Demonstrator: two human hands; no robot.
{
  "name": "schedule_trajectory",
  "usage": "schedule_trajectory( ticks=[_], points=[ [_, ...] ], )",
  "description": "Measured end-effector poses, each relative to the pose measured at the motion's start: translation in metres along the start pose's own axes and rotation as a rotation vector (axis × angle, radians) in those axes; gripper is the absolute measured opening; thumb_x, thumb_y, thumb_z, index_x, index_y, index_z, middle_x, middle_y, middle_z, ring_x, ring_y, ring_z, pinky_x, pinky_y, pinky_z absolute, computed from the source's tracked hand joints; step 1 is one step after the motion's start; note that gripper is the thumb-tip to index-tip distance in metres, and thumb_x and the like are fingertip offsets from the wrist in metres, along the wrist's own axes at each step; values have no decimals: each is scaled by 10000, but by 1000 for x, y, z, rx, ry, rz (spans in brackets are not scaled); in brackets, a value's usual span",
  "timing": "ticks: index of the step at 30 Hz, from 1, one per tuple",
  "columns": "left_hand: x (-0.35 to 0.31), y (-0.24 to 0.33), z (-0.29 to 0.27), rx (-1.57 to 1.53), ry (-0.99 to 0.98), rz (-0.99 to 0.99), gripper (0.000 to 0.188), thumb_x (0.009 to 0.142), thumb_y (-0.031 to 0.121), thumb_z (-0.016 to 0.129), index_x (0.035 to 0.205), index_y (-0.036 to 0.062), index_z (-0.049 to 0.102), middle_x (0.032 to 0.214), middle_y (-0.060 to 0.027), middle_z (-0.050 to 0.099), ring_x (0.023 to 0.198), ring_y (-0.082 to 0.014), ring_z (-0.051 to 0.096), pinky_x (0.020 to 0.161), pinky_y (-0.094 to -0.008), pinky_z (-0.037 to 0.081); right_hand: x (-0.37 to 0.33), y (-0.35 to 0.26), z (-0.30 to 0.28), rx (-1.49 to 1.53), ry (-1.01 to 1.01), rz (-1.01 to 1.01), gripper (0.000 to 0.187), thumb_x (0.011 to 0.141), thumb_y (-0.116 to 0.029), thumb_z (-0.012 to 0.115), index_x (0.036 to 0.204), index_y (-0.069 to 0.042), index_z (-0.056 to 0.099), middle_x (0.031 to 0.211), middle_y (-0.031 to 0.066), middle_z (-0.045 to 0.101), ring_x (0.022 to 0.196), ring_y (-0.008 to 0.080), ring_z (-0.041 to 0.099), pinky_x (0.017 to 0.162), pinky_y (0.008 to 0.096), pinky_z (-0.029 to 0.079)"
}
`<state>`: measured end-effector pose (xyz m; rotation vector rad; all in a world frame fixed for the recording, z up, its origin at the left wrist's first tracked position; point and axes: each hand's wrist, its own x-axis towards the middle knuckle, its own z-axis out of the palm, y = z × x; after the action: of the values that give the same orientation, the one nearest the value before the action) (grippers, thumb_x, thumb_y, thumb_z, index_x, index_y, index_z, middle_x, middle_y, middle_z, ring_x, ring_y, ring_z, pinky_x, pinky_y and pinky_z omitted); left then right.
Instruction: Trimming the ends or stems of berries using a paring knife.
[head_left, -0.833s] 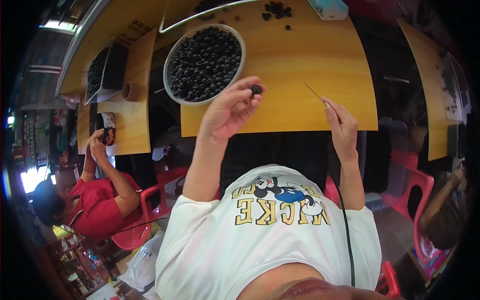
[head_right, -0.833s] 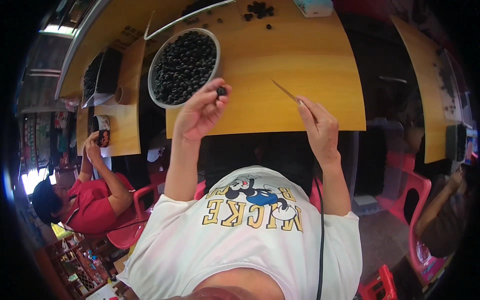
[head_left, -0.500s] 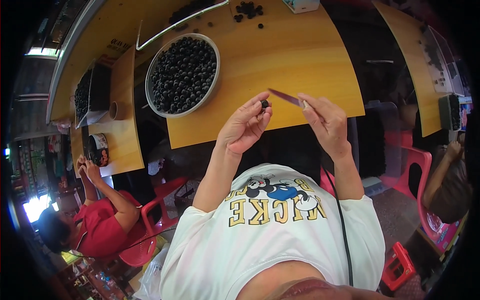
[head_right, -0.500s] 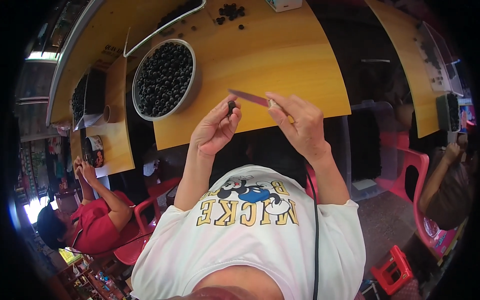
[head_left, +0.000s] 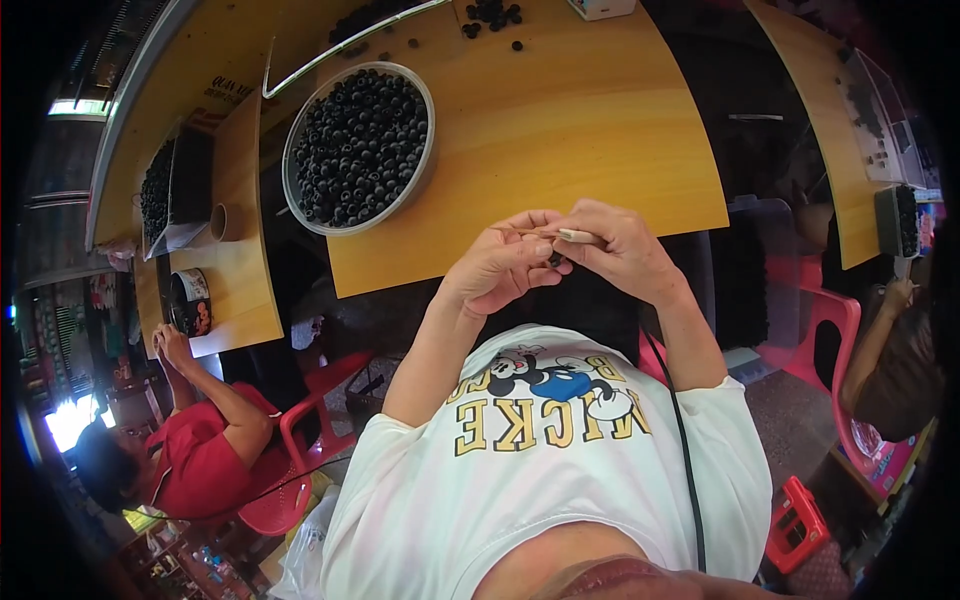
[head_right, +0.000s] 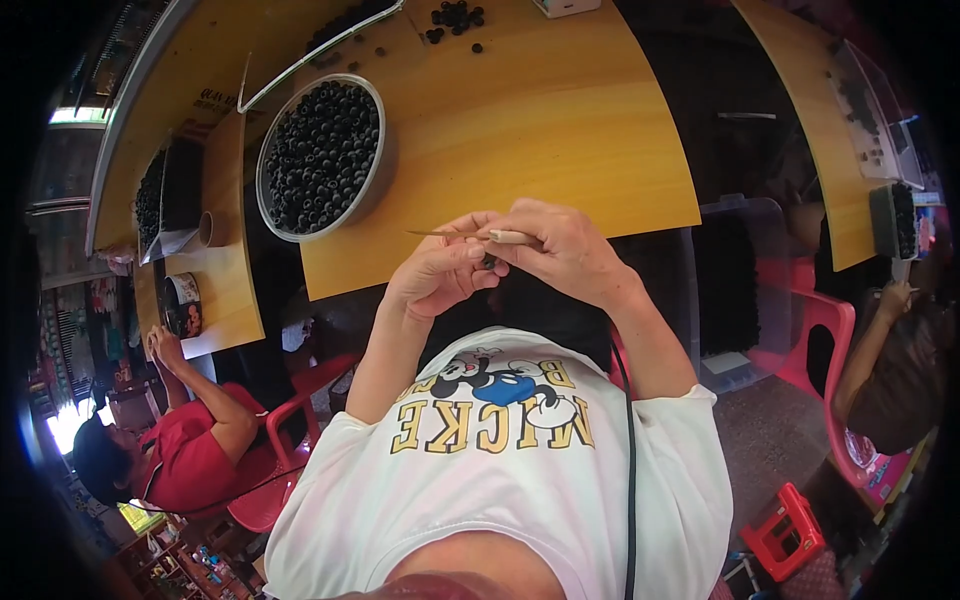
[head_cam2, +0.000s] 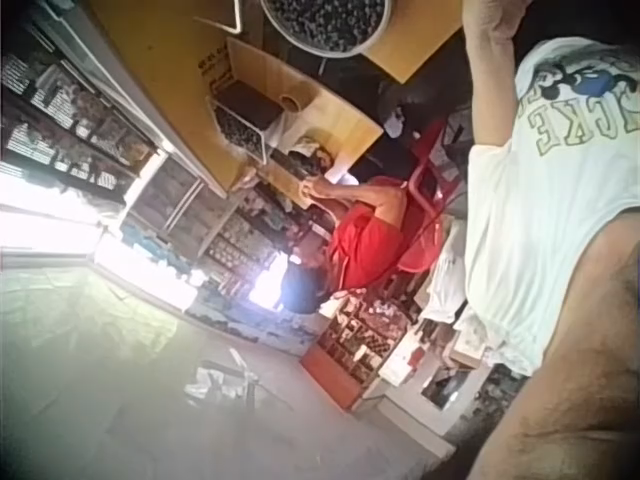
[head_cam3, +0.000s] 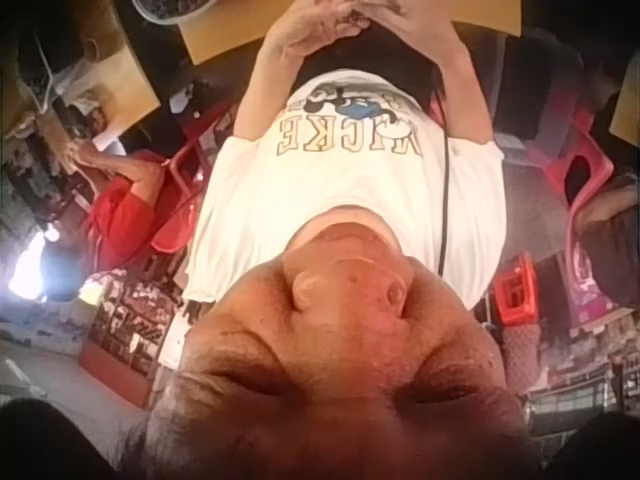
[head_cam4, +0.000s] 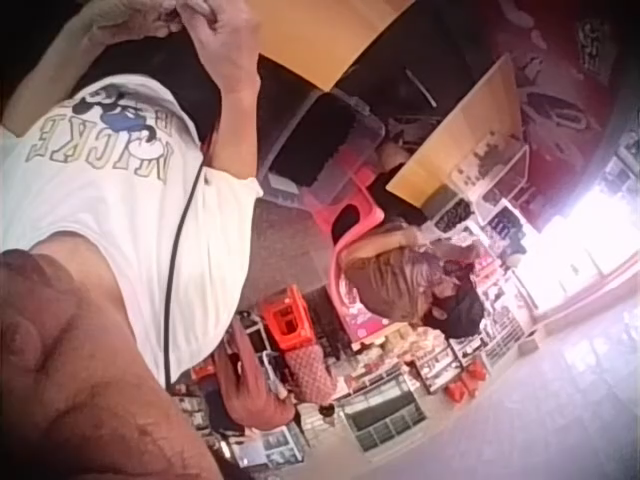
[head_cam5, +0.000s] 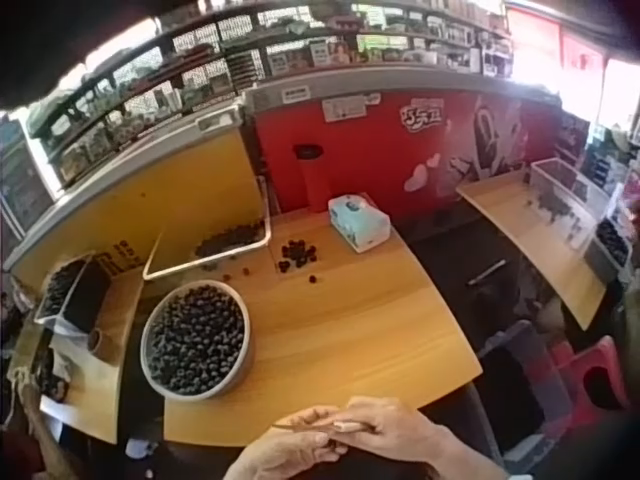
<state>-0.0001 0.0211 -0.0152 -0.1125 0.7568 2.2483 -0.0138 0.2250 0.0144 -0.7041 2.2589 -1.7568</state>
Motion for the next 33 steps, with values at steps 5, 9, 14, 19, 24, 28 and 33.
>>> schedule_trajectory(
  ticks=[5, 9, 14, 19, 24, 28, 33],
  points=[
    [3, -7, -10, -74, 73, 30, 290, 865, 87, 640, 1129, 24, 536, 966, -82, 634, 821, -173, 653, 745, -284, 562, -1, 11, 3, 13, 2, -7, 243, 778, -71, 725, 1020, -89, 713, 778, 49, 596, 697, 172, 561, 606, 289, 441],
    [3, -7, -2, -70, 206, 103, 260, 864, 87, 643, 1102, 28, 557, 972, -74, 637, 821, -173, 653, 755, -285, 561, 3, 3, 10, -110, 119, -30, 280, 727, 22, 733, 997, -45, 702, 748, 60, 584, 690, 151, 572, 590, 260, 436],
    [4, -6, 0, -155, 312, 120, 159, 876, 50, 632, 1027, 8, 608, 933, -97, 655, 834, -173, 663, 763, -292, 581, 6, 12, 17, -448, 323, -306, 359, 634, 17, 756, 979, -72, 709, 739, 56, 594, 632, 187, 593, 535, 280, 458],
    [8, -12, 2, -248, 271, 156, 154, 884, 59, 628, 1028, 8, 607, 928, -103, 654, 810, -168, 658, 708, -252, 568, 6, 19, 20, -589, 372, -453, 359, 635, -14, 758, 980, -101, 714, 738, 32, 605, 602, 181, 594, 513, 285, 453],
    [10, -13, -8, -330, 110, 134, 144, 890, 52, 614, 1026, 6, 592, 900, -86, 630, 754, -140, 602, 667, -225, 521, -1, 17, 17, -642, 375, -574, 369, 629, -40, 764, 988, -106, 708, 724, 20, 603, 589, 179, 587, 490, 288, 429],
    [10, -7, -2, -316, 100, 198, 141, 901, 63, 603, 1028, 7, 578, 922, -89, 610, 734, -126, 562, 643, -220, 496, -5, 4, 11, -656, 301, -467, 362, 691, -173, 761, 1035, -92, 684, 731, 39, 594, 610, 210, 583, 523, 319, 436],
    [8, -2, 2, -228, 102, 216, 140, 921, 86, 582, 1031, 3, 563, 954, -99, 596, 721, -110, 532, 605, -196, 451, -12, 3, 11, -729, 264, -338, 370, 783, -285, 709, 1090, -83, 666, 742, 57, 589, 631, 227, 574, 561, 336, 443]
  ],
)
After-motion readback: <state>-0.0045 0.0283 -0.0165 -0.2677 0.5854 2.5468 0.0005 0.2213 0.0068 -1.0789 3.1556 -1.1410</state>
